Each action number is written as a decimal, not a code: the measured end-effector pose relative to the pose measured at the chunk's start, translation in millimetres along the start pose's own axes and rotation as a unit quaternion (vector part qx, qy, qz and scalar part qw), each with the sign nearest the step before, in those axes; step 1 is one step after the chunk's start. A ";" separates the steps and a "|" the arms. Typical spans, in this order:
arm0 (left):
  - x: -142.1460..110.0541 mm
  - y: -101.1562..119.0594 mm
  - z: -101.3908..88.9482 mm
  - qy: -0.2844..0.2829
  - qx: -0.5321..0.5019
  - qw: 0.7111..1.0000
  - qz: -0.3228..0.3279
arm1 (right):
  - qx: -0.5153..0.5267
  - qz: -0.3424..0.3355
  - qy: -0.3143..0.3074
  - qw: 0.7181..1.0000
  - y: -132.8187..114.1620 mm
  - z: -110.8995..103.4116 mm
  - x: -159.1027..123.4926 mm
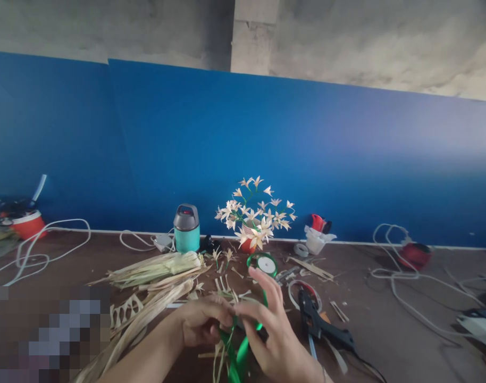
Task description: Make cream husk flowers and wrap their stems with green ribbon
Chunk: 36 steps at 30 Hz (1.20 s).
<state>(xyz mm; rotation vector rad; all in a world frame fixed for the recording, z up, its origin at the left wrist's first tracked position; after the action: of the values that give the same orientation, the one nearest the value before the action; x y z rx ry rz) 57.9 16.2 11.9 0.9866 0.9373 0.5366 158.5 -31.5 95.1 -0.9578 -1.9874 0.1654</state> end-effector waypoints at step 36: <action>-0.5 -22.5 16.4 -0.165 0.197 0.966 -0.031 | 0.008 0.008 -0.213 0.977 -18.7 23.0 -0.1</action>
<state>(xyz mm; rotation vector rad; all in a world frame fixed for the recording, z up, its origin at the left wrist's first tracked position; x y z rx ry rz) 71.2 -2.3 -4.0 1.3523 0.7837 0.1232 130.3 -39.1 90.0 -0.9891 -2.3626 0.4238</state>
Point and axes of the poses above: each hand's wrist, its own x-axis towards the middle knuckle, its own z-axis out of the palm, y = z × x, the point moved 8 cm from there along x, towards the middle knuckle, and after that the axes turned 5 degrees about y, right-handed, at the moved point
